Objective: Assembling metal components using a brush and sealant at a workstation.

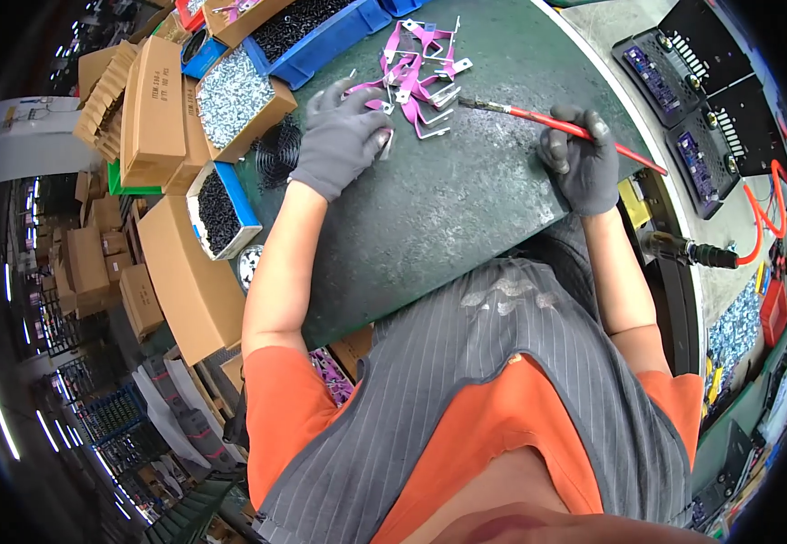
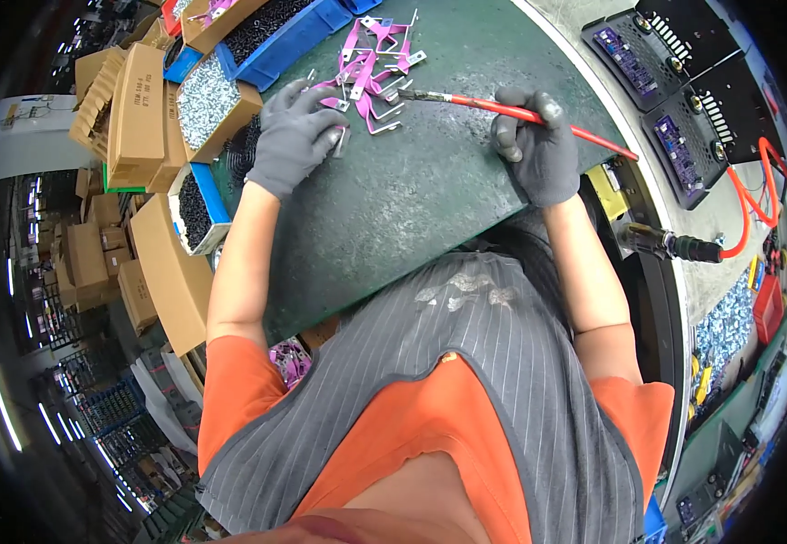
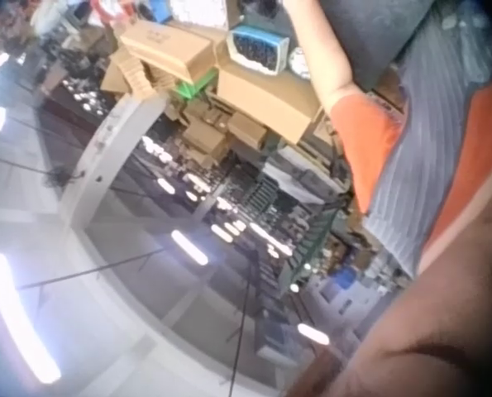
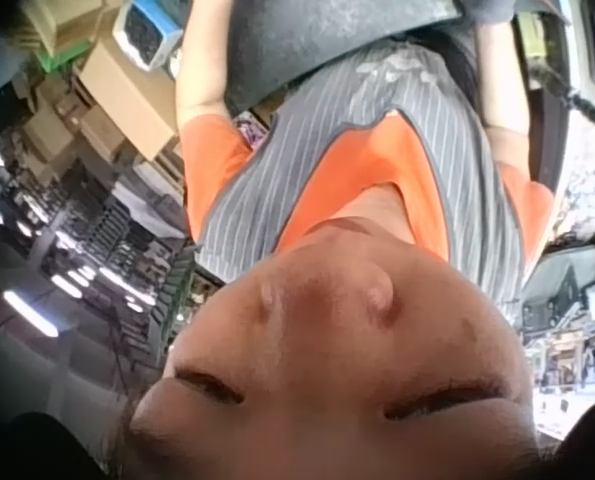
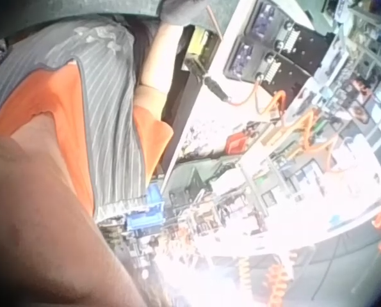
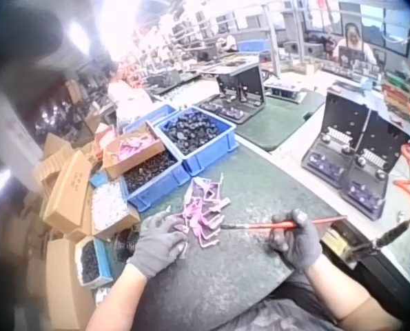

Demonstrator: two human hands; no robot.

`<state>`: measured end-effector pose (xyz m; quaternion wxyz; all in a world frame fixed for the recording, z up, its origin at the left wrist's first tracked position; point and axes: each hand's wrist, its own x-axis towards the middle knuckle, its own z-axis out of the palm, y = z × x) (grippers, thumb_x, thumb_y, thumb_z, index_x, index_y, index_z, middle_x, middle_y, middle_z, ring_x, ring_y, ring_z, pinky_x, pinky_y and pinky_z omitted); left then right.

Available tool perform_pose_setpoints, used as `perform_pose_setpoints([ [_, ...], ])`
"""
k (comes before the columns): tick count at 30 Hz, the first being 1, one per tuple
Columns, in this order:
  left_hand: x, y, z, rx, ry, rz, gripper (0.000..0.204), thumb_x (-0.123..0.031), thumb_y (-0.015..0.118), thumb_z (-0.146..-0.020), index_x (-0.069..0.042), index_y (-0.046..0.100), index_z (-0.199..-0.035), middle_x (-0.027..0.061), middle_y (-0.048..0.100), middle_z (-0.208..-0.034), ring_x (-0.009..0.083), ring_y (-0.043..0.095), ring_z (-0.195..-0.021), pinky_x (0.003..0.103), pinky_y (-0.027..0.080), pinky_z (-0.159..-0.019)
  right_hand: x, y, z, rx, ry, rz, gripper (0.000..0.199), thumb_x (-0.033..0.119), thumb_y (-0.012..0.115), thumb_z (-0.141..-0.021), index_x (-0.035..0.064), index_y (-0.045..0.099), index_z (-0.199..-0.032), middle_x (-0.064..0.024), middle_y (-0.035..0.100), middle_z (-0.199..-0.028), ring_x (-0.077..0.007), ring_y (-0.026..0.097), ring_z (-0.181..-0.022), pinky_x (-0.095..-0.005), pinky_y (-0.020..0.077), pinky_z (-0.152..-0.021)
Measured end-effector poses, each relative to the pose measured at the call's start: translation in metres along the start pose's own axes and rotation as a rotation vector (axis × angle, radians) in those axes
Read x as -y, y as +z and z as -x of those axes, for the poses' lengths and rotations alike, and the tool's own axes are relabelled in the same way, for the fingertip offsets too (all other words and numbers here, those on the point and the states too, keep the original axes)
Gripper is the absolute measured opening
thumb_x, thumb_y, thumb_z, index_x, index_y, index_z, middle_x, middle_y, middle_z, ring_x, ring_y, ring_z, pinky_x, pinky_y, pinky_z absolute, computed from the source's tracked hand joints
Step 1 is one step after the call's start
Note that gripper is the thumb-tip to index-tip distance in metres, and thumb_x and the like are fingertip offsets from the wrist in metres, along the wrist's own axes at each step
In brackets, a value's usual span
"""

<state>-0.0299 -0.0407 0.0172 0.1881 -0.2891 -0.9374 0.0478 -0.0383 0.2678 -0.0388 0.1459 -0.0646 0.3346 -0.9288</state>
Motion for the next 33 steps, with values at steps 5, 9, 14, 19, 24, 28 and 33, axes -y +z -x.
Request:
perform_pose_setpoints([
  [5, -0.032, -0.01, 0.014, 0.024, -0.49, 0.972, 0.021, -0.016, 0.049, -0.082, -0.006, 0.057, -0.098, 0.0057, 0.057, -0.092, 0.015, 0.054, -0.088, 0.027, 0.042, -0.078, 0.002, 0.008, 0.016, 0.065, 0.016, 0.022, 0.03, 0.024, 0.049, -0.08, 0.0033, 0.051, -0.102, -0.0061, 0.049, -0.063, -0.0106, 0.036, -0.048, -0.0222, 0.0297, -0.047],
  [9, -0.068, -0.021, 0.026, -0.127, -0.593, 1.159, 0.021, -0.02, 0.051, -0.085, -0.002, 0.055, -0.095, 0.0114, 0.057, -0.085, 0.0226, 0.058, -0.077, 0.031, 0.045, -0.07, 0.02, 0.051, 0.024, 0.134, 0.002, 0.179, 0.021, 0.026, 0.053, -0.076, 0.0087, 0.046, -0.085, -0.0007, 0.044, -0.059, -0.0088, 0.035, -0.05, -0.0228, 0.0278, -0.049],
  [14, -0.086, -0.035, 0.027, -0.264, -0.575, 1.201, 0.016, -0.016, 0.05, -0.086, -0.002, 0.055, -0.093, 0.0079, 0.055, -0.082, 0.0161, 0.056, -0.073, 0.029, 0.044, -0.066, 0.025, 0.072, 0.03, 0.205, 0.034, 0.207, 0.017, 0.024, 0.053, -0.074, 0.0083, 0.045, -0.077, -0.0022, 0.044, -0.057, -0.0096, 0.036, -0.051, -0.0236, 0.0276, -0.047],
  [19, -0.087, -0.038, 0.03, -0.327, -0.553, 1.172, 0.015, -0.015, 0.05, -0.085, -0.003, 0.056, -0.092, 0.0073, 0.055, -0.083, 0.0157, 0.054, -0.072, 0.028, 0.044, -0.065, 0.024, 0.074, 0.035, 0.12, 0.062, 0.319, 0.018, 0.024, 0.053, -0.073, 0.0078, 0.045, -0.073, -0.0023, 0.042, -0.054, -0.0103, 0.037, -0.051, -0.0242, 0.029, -0.047],
  [24, -0.084, -0.039, 0.032, -0.345, -0.488, 1.021, 0.014, -0.015, 0.051, -0.084, -0.004, 0.057, -0.092, 0.0072, 0.054, -0.082, 0.0161, 0.053, -0.071, 0.027, 0.043, -0.064, 0.032, 0.074, 0.039, 0.179, -0.042, 0.297, 0.019, 0.021, 0.05, -0.067, 0.0035, 0.05, -0.075, -0.0044, 0.047, -0.06, -0.0091, 0.041, -0.049, -0.0212, 0.0307, -0.045],
  [28, -0.082, -0.04, 0.028, -0.417, -0.437, 0.964, 0.014, -0.015, 0.05, -0.085, -0.004, 0.057, -0.092, 0.0066, 0.054, -0.082, 0.0149, 0.053, -0.07, 0.027, 0.043, -0.063, 0.029, 0.077, 0.04, 0.178, -0.015, 0.364, 0.019, 0.02, 0.05, -0.066, 0.0031, 0.05, -0.074, -0.0045, 0.048, -0.061, -0.0091, 0.042, -0.049, -0.0213, 0.0315, -0.046],
  [33, -0.068, -0.035, 0.019, -0.345, -0.714, 1.107, 0.013, -0.012, 0.051, -0.083, -0.003, 0.056, -0.092, 0.0076, 0.055, -0.078, 0.0143, 0.054, -0.068, 0.025, 0.043, -0.063, 0.027, 0.058, 0.036, 0.123, 0.001, 0.436, 0.018, 0.019, 0.049, -0.068, 0.003, 0.051, -0.076, -0.0045, 0.049, -0.063, -0.0091, 0.042, -0.049, -0.0208, 0.0319, -0.047],
])
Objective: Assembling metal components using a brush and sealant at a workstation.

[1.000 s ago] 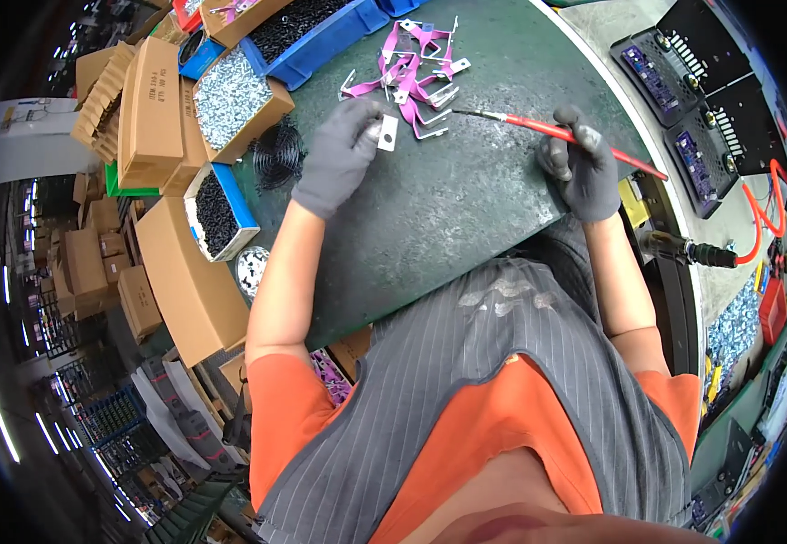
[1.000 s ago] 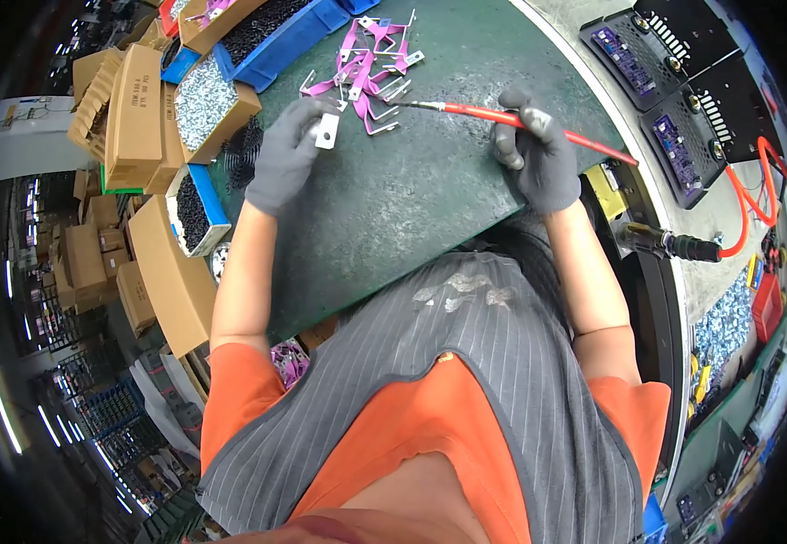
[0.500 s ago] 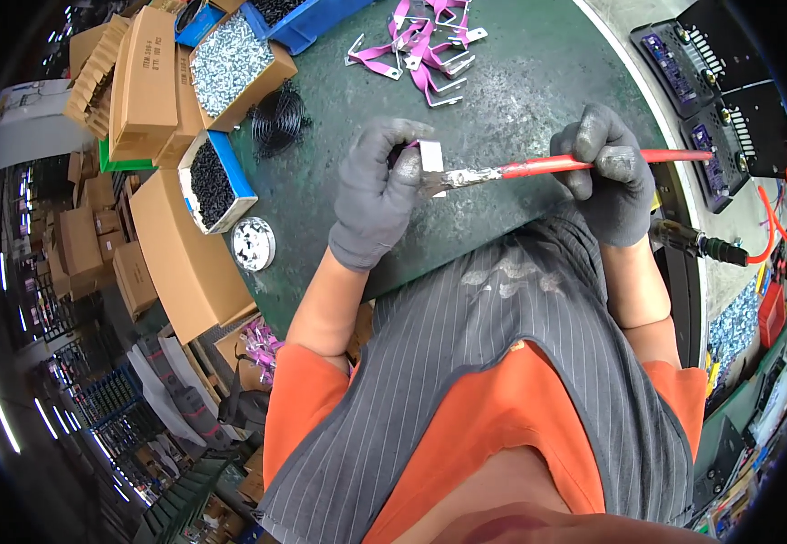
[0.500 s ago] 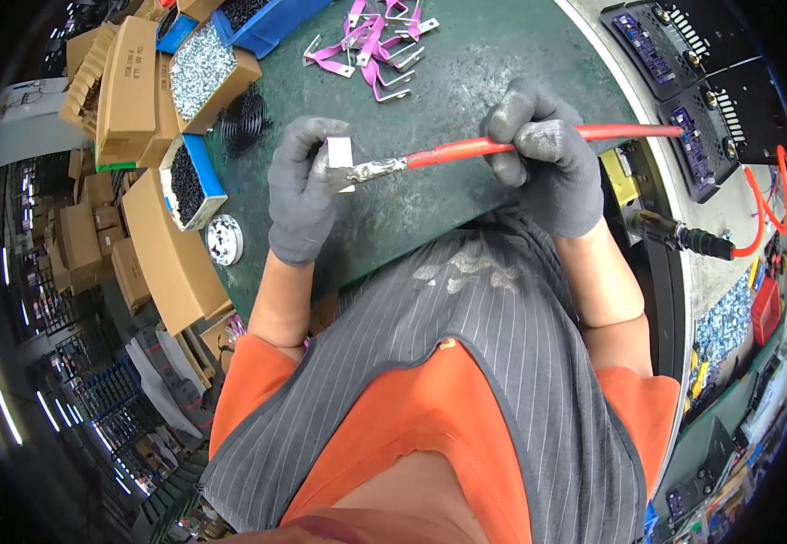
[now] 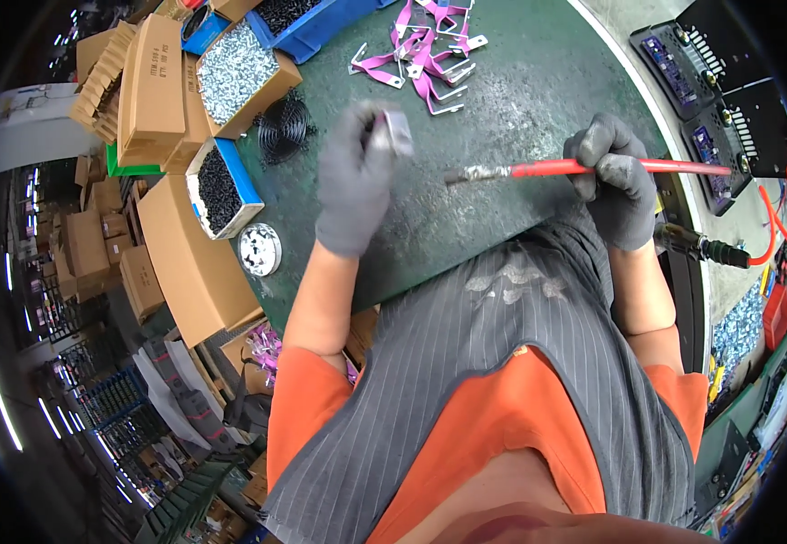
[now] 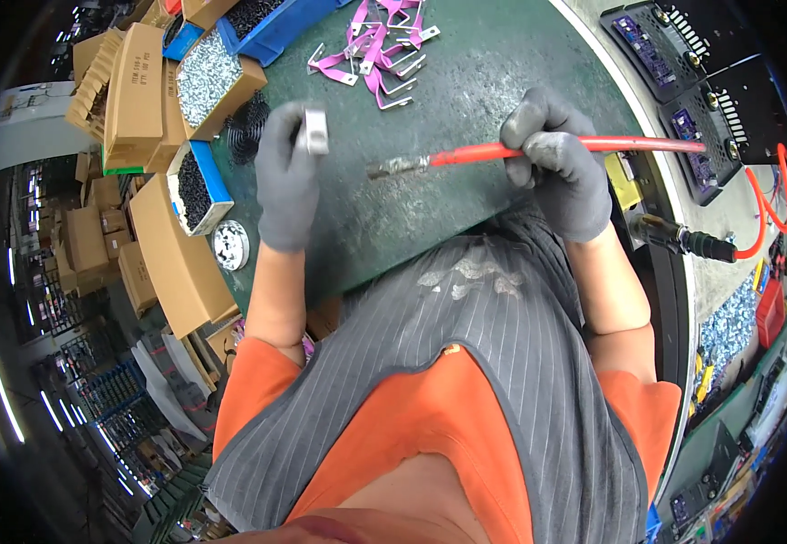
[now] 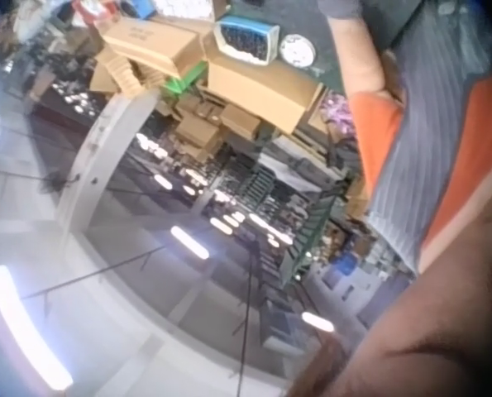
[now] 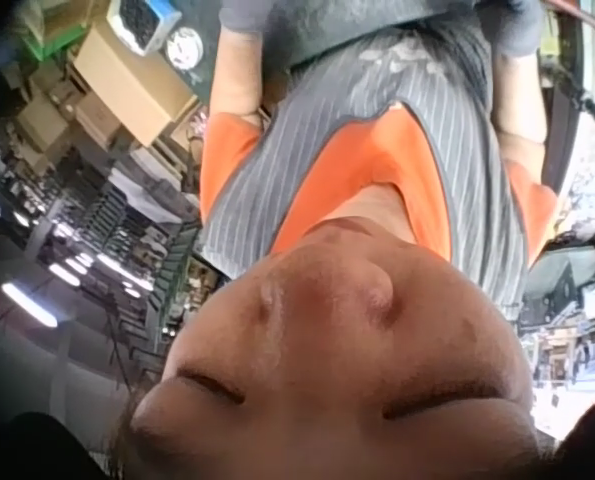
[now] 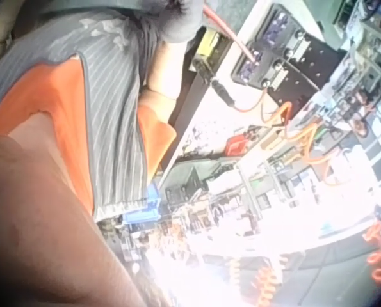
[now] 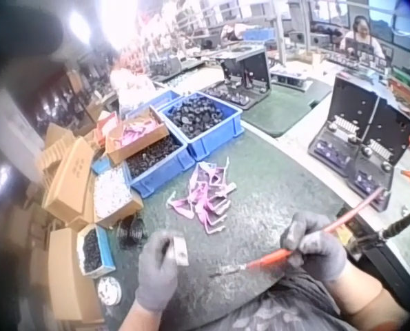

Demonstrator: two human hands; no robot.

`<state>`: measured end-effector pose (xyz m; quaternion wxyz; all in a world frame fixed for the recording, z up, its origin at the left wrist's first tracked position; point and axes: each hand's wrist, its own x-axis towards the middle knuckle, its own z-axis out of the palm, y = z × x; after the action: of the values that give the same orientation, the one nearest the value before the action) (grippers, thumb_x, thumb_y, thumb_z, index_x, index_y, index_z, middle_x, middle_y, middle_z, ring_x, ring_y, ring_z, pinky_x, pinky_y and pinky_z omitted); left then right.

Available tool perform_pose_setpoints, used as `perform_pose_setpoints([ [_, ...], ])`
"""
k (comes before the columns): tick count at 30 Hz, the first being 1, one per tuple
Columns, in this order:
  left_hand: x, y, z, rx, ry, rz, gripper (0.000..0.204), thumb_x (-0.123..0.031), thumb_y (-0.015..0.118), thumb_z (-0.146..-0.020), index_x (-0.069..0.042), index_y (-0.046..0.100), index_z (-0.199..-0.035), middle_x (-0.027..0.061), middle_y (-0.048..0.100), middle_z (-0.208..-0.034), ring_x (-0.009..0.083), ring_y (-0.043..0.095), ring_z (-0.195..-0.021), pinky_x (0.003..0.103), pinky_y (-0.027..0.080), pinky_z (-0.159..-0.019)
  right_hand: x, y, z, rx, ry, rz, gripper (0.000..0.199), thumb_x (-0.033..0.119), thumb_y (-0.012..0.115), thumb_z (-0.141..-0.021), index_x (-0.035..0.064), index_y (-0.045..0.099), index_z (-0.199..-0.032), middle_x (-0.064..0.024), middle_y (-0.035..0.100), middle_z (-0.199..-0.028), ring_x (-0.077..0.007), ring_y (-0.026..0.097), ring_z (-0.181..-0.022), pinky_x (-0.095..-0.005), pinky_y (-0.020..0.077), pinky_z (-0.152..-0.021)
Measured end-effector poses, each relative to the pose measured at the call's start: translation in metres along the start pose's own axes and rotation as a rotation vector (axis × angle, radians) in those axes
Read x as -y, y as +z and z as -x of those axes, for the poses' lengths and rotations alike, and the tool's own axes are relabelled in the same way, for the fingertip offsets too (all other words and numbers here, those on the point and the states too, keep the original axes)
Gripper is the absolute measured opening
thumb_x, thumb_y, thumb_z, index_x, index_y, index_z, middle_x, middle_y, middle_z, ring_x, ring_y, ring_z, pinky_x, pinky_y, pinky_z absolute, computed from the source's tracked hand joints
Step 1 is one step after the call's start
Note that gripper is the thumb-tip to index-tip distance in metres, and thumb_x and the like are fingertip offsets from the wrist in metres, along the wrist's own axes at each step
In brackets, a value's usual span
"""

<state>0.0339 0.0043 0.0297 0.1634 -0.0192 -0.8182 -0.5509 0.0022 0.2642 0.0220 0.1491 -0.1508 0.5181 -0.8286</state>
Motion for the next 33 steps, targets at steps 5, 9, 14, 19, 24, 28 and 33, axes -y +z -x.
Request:
perform_pose_setpoints([
  [5, 0.056, -0.007, -0.062, -0.124, -0.196, -0.659, 0.039, -0.034, 0.057, -0.081, -0.001, 0.055, -0.102, 0.0162, 0.061, -0.093, 0.027, 0.059, -0.088, 0.035, 0.044, -0.075, -0.016, -0.009, -0.007, -0.158, 0.044, -0.045, 0.02, 0.022, 0.049, -0.073, 0.004, 0.052, -0.081, -0.0017, 0.047, -0.059, -0.0079, 0.039, -0.049, -0.0199, 0.0298, -0.045],
  [9, 0.069, -0.006, -0.088, 0.019, -0.4, -0.956, 0.045, -0.044, 0.055, -0.078, -0.001, 0.059, -0.09, 0.0216, 0.061, -0.092, 0.0368, 0.058, -0.088, 0.043, 0.044, -0.076, -0.031, -0.011, -0.007, -0.234, 0.146, -0.032, 0.022, 0.025, 0.05, -0.075, 0.0046, 0.052, -0.084, -0.0021, 0.045, -0.058, -0.0081, 0.034, -0.047, -0.0207, 0.0273, -0.044],
  [14, 0.08, -0.01, -0.088, 0.023, -0.339, -0.885, 0.04, -0.041, 0.055, -0.078, -0.002, 0.06, -0.086, 0.0214, 0.061, -0.091, 0.037, 0.058, -0.088, 0.042, 0.044, -0.075, -0.034, -0.015, -0.004, -0.177, 0.164, -0.13, 0.02, 0.022, 0.046, -0.076, 0.0064, 0.054, -0.086, -0.0011, 0.051, -0.062, -0.0063, 0.04, -0.051, -0.0185, 0.0302, -0.047],
  [19, 0.059, -0.015, -0.049, 0.036, -0.044, -0.43, 0.023, -0.022, 0.052, -0.081, -0.002, 0.054, -0.094, 0.0139, 0.059, -0.087, 0.029, 0.059, -0.08, 0.036, 0.045, -0.069, -0.027, -0.019, -0.008, -0.178, 0.128, -0.176, 0.022, 0.023, 0.045, -0.077, 0.0051, 0.054, -0.087, -0.0017, 0.05, -0.062, -0.0072, 0.038, -0.052, -0.0197, 0.0285, -0.047],
  [24, 0.025, -0.002, 0.006, 0.146, -0.18, 0.255, 0.032, -0.028, 0.055, -0.086, -0.004, 0.047, -0.105, 0.0045, 0.054, -0.084, 0.0114, 0.054, -0.078, 0.025, 0.044, -0.068, -0.011, -0.004, -0.015, -0.071, 0.007, -0.122, 0.024, 0.024, 0.045, -0.075, 0.0039, 0.054, -0.085, -0.0016, 0.047, -0.06, -0.0074, 0.038, -0.049, -0.0195, 0.0271, -0.044],
  [28, 0.022, 0.001, 0.022, 0.108, -0.026, -0.011, 0.026, -0.023, 0.049, -0.086, -0.004, 0.046, -0.104, 0.0094, 0.057, -0.084, 0.0175, 0.06, -0.072, 0.03, 0.047, -0.066, 0.008, 0.022, -0.012, -0.103, 0.009, -0.04, 0.022, 0.021, 0.046, -0.072, 0.0031, 0.054, -0.081, -0.0038, 0.05, -0.063, -0.008, 0.043, -0.05, -0.0189, 0.0324, -0.046],
  [33, 0.014, -0.003, 0.022, 0.046, 0.249, -0.182, 0.021, -0.012, 0.052, -0.084, -0.003, 0.046, -0.102, 0.0094, 0.054, -0.095, 0.0167, 0.055, -0.082, 0.03, 0.047, -0.072, 0.016, 0.033, -0.004, -0.059, 0.023, 0.071, 0.021, 0.023, 0.049, -0.07, 0.0024, 0.05, -0.074, -0.0041, 0.047, -0.06, -0.0087, 0.041, -0.05, -0.0209, 0.0325, -0.047],
])
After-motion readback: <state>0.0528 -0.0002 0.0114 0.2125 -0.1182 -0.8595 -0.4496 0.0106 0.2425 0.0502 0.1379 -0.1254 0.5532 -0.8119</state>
